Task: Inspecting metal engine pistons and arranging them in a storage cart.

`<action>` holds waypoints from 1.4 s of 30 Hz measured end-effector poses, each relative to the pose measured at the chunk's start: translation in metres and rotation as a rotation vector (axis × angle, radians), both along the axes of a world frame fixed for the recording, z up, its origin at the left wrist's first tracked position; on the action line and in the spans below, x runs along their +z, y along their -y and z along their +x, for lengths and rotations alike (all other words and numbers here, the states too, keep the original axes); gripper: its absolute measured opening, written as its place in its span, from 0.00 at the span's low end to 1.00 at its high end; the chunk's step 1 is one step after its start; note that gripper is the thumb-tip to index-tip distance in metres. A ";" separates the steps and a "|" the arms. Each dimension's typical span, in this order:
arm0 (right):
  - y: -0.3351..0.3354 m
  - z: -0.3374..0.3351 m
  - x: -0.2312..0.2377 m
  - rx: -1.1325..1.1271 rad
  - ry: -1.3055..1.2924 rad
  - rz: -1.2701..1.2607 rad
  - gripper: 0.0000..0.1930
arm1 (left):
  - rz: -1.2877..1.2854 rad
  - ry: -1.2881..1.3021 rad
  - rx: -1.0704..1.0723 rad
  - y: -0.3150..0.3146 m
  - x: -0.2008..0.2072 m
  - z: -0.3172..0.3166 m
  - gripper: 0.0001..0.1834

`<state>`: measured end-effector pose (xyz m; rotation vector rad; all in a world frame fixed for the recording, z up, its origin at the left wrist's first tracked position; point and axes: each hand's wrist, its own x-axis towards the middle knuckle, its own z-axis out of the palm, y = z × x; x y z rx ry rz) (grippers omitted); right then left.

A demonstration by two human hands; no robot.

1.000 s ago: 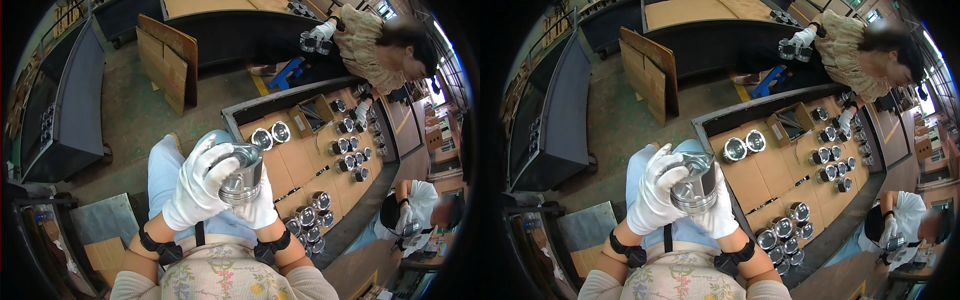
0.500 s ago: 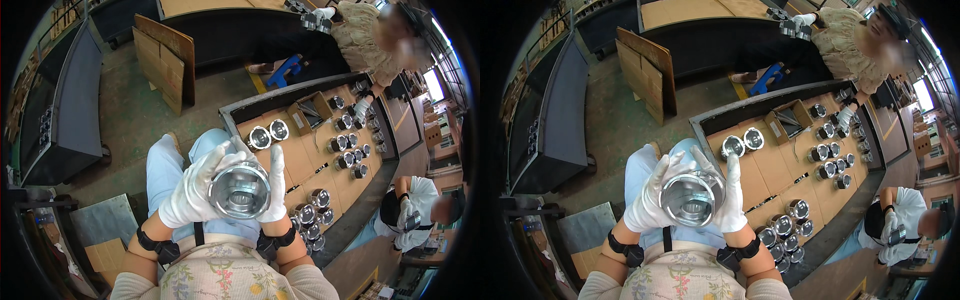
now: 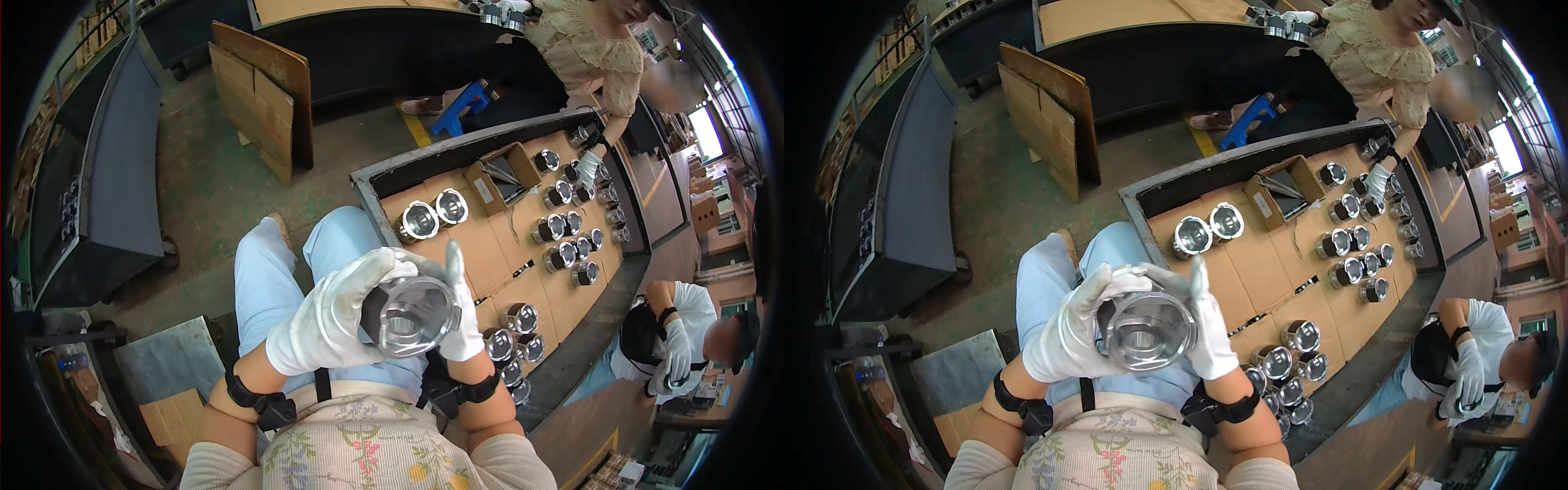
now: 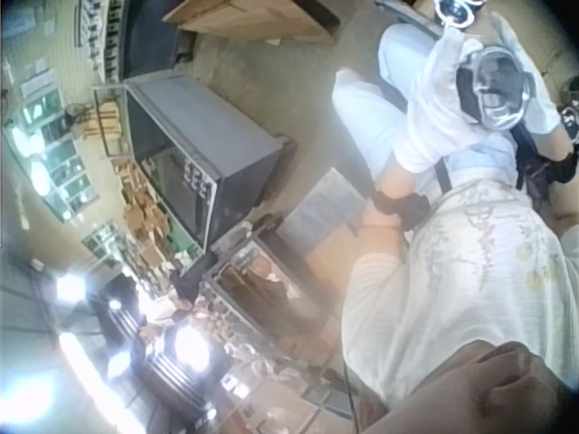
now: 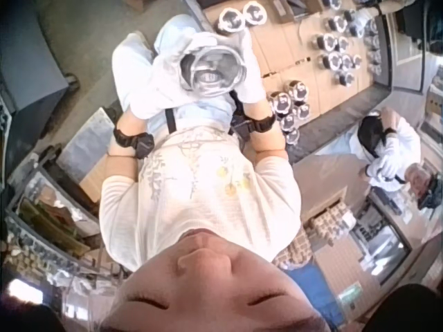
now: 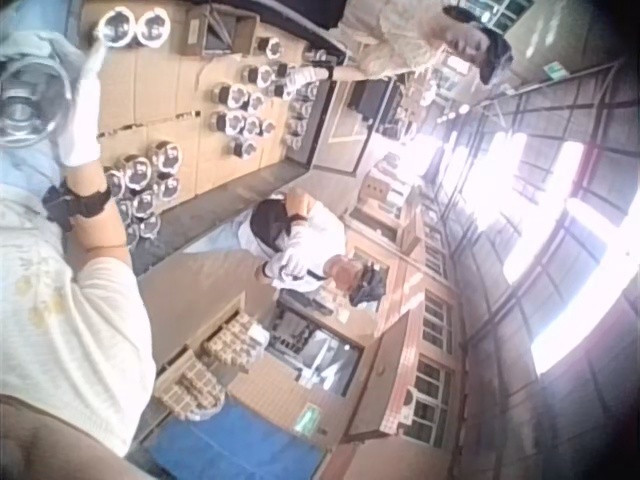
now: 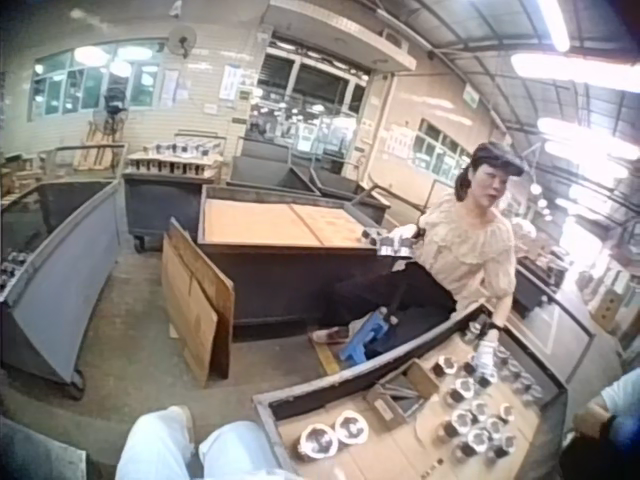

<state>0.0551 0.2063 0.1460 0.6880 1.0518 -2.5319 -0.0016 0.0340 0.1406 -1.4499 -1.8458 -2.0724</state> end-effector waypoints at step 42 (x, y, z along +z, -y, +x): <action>-0.186 0.046 -0.156 0.174 0.585 1.392 0.21 | -0.467 0.634 0.099 -0.017 -0.077 -0.007 0.53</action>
